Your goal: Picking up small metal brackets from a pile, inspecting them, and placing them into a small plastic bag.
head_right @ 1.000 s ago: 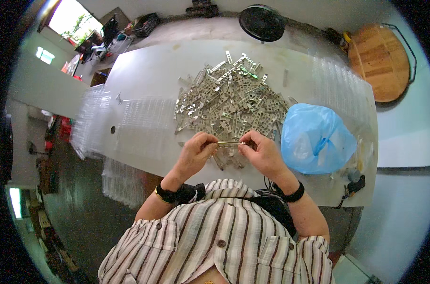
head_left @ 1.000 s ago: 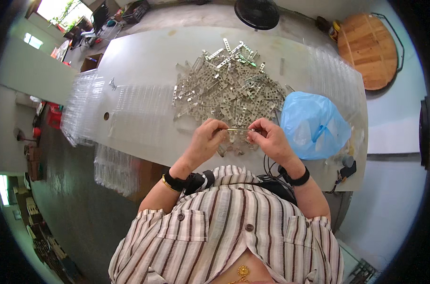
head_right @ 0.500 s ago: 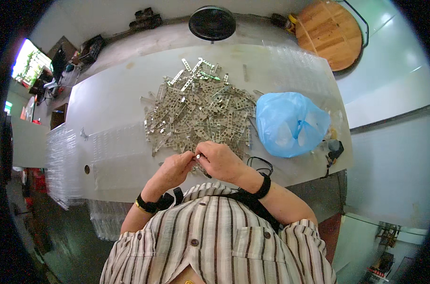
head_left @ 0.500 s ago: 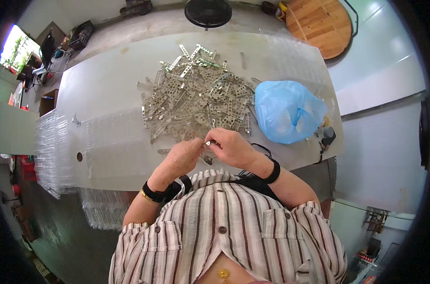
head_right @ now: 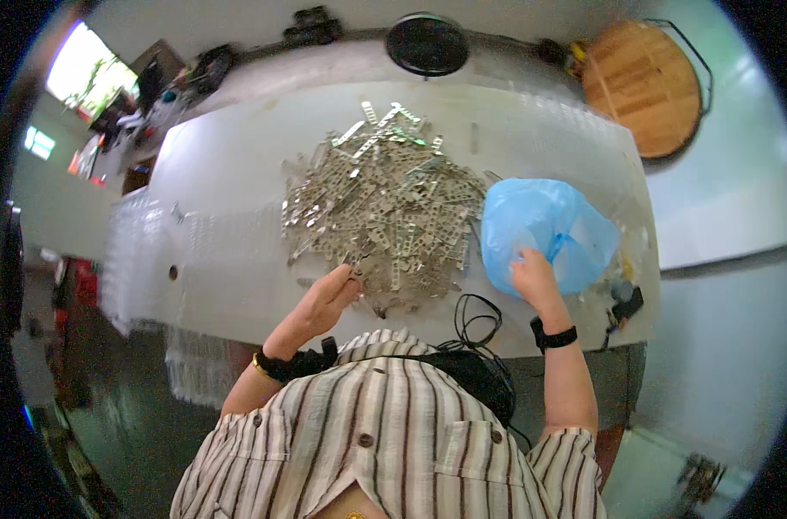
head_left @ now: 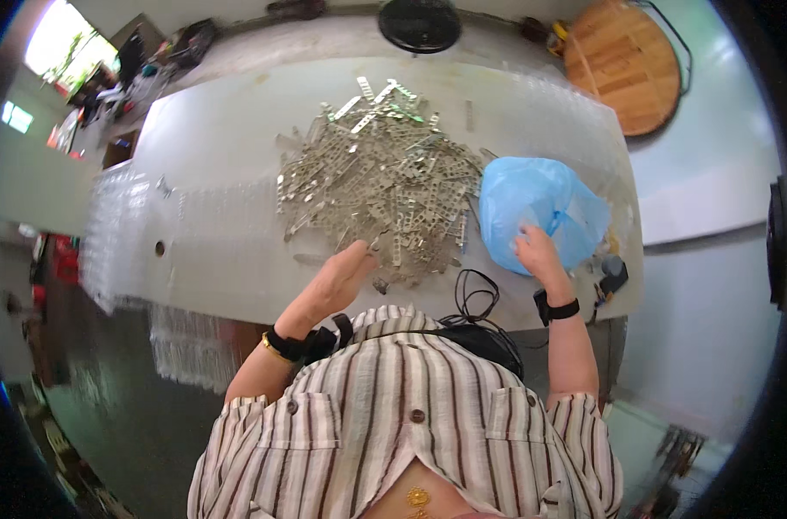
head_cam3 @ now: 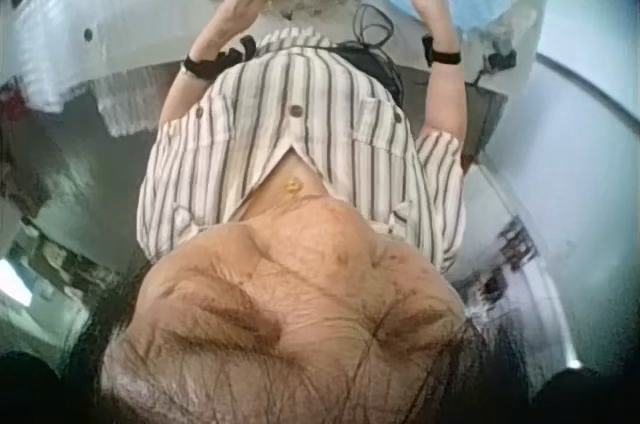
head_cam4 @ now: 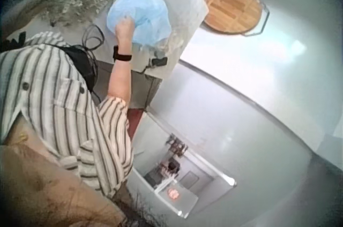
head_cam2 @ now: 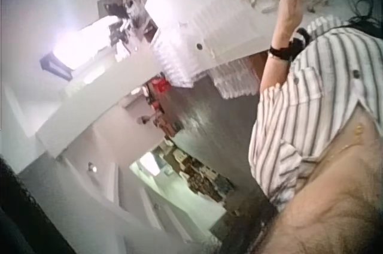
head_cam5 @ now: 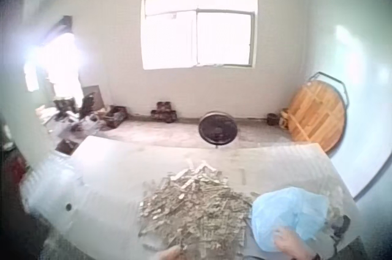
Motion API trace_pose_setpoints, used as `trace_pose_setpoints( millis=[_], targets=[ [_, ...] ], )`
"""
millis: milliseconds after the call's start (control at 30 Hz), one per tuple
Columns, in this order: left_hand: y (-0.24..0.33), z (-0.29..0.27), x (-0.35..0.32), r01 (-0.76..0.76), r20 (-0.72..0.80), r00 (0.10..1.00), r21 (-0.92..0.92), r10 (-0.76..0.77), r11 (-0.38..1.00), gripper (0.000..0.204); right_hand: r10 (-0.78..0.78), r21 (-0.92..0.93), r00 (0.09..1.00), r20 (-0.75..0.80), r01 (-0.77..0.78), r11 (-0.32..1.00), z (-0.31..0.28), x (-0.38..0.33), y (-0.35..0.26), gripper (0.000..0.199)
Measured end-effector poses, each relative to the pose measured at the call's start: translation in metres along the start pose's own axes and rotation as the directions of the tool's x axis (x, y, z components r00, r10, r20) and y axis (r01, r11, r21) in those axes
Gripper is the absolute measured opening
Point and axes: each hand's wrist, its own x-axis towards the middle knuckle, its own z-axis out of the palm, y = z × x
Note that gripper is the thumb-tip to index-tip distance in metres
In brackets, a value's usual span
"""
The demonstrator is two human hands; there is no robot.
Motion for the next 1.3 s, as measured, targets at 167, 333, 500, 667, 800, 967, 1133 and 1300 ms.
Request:
trace_pose_setpoints(
  millis=[167, 333, 500, 667, 800, 967, 1133, 1300],
  targets=[
    [0.038, 0.008, -0.004, 0.19, 0.048, 0.981, -0.353, -0.186, 0.916, 0.02, 0.204, 0.061, 0.979, 0.001, -0.204, 0.977, 0.041, 0.019, 0.099, 0.04],
    [0.039, 0.004, -0.011, 0.295, 0.099, 0.953, -0.521, -0.287, 0.801, 0.02, 0.316, 0.025, 0.948, 0.022, -0.317, 0.948, 0.045, 0.038, 0.09, 0.046],
    [0.027, -0.014, 0.002, 0.298, 0.174, 0.953, -0.681, -0.247, 0.669, 0.019, 0.258, -0.143, 0.962, -0.092, -0.269, 0.952, 0.038, 0.029, 0.079, 0.028],
    [0.016, -0.033, 0.004, 0.329, 0.188, 0.943, -0.65, -0.275, 0.685, 0.019, 0.201, -0.02, 0.936, -0.291, -0.216, 0.976, 0.029, 0.013, 0.075, 0.019],
    [0.008, -0.055, -0.005, 0.361, 0.205, 0.927, -0.713, -0.313, 0.601, 0.024, 0.513, 0.208, 0.848, -0.131, -0.483, 0.851, -0.006, 0.005, 0.003, 0.017],
    [-0.001, -0.074, -0.008, 0.335, 0.203, 0.937, -0.752, -0.284, 0.568, 0.022, 0.545, 0.405, 0.815, -0.196, -0.438, 0.802, -0.039, -0.006, -0.036, 0.014],
    [-0.015, -0.08, -0.011, 0.324, 0.202, 0.941, -0.763, -0.27, 0.559, 0.018, 0.481, 0.59, 0.854, -0.199, -0.287, 0.755, -0.072, -0.021, -0.084, 0.015],
    [-0.014, -0.075, -0.004, 0.297, 0.197, 0.953, -0.751, -0.23, 0.589, 0.016, 0.265, 0.899, 0.962, -0.067, -0.057, 0.434, -0.089, -0.033, -0.152, 0.014]
  ],
)
